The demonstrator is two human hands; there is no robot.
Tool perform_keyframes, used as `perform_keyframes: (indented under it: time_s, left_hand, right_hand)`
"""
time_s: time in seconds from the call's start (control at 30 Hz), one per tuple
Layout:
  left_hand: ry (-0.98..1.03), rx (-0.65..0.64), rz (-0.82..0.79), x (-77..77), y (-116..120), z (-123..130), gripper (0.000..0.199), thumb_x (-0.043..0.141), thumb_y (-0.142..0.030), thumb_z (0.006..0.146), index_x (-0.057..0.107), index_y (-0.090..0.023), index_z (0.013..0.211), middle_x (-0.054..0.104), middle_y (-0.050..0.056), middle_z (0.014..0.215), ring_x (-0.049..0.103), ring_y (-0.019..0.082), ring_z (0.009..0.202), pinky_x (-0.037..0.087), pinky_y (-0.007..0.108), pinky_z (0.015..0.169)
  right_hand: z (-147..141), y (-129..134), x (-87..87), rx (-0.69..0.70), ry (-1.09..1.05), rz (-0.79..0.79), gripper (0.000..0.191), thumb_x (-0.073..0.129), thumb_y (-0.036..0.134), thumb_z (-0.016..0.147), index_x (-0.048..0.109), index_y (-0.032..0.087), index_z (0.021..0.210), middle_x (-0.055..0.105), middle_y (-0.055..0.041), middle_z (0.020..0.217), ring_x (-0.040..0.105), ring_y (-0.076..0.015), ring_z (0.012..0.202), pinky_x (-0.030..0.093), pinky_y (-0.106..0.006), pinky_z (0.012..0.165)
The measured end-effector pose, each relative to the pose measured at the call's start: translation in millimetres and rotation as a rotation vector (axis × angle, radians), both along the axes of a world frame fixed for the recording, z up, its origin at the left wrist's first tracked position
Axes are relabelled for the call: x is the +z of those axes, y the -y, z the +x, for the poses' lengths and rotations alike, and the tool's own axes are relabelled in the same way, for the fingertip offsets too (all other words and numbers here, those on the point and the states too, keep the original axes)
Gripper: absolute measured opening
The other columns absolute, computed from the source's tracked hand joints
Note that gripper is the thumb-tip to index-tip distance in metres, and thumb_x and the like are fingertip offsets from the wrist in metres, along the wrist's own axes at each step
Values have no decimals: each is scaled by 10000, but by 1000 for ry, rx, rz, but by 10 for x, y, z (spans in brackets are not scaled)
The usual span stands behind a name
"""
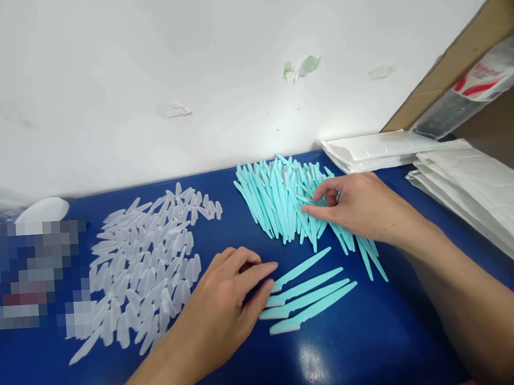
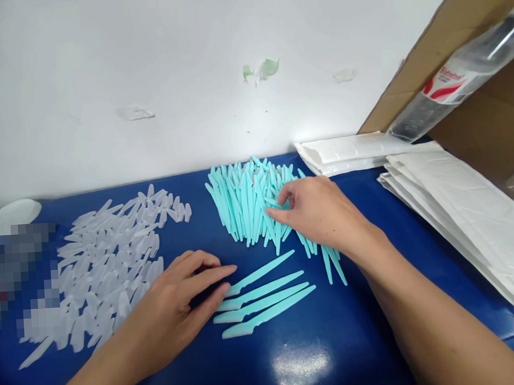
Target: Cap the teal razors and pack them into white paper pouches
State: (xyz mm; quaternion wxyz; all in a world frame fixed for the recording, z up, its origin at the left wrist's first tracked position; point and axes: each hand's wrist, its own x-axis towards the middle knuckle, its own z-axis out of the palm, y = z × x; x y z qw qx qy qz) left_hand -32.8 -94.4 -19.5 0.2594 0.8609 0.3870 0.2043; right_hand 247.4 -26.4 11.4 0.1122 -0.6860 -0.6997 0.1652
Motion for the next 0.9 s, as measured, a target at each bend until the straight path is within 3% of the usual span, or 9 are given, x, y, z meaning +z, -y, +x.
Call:
perform_keyframes:
  time_s: [0.1,0.2,0.3,0.4,0.53,0.63,0.73,0.83,0.9]
  left_hand:
    - [63,136,21,117,-142,-177,230,617,-232,1051,790,-227,1202,721,59,1046,674,192,918,529,299,787]
    - [64,392,56,274,-323,-504,168,674,-340,1027,812,-253,1066,756,28,956,677,169,816,479,246,633]
    - [-1,567,72,378,-456,-848,209,704,-437,996,809,-262,954,771,13,895,646,160,735,469,249,637]
    - [-129,501,-117,392,-500,-1039,278,710,-539,960,826,-285,957,774,17,948,656,169,727,476,254,609]
    - [-335,342,-350,364,-455,-1013,427,700,-663,914,819,-341,1168,738,29,1139,651,159,656,495,280,573]
    - [-435,304,-308,353,-418,-928,491,691,-679,904,805,-327,1228,721,44,1167,644,168,637,509,315,606]
    - [-493,304,-246,328,-405,-868,493,662,-632,937,795,-293,1269,716,73,1216,694,233,779,538,358,704]
    - [-486,279,-179,294,-392,-807,437,663,-553,959,785,-286,1283,728,77,1230,695,303,1020,540,402,859]
    - [-445,255,-146,282,-380,-758,346,659,-486,976,793,-290,1227,748,62,1171,680,300,1056,529,395,881]
  right_hand:
    - [-100,38,-26,55,9,-26,355,694,571,872,782,229,911,728,-11,738,626,-176,604,451,-347,609]
    - [-171,53,-60,63,13,-74,318,656,524,896,774,229,879,756,-26,762,644,-184,588,456,-356,606]
    - [-198,50,-73,49,-16,-123,279,640,478,889,768,234,842,767,-30,759,637,-185,546,457,-367,601]
    - [-198,52,-50,45,-27,-115,238,629,420,874,756,237,792,745,-32,699,633,-201,545,455,-380,614]
    - [-172,72,0,27,-57,-48,213,636,399,864,747,247,764,733,-34,683,643,-218,580,449,-389,637]
    - [-156,107,25,-12,-120,49,179,671,409,846,742,258,784,696,0,647,612,-188,553,435,-367,624]
    - [-169,162,47,9,-200,99,156,682,394,847,717,259,778,614,40,583,525,-140,504,403,-330,580]
    - [-211,211,80,56,-282,57,181,675,396,859,686,254,748,542,56,548,461,-119,492,374,-303,538]
    - [-241,230,100,82,-339,-9,197,673,380,854,659,245,711,521,54,552,444,-114,503,354,-291,517]
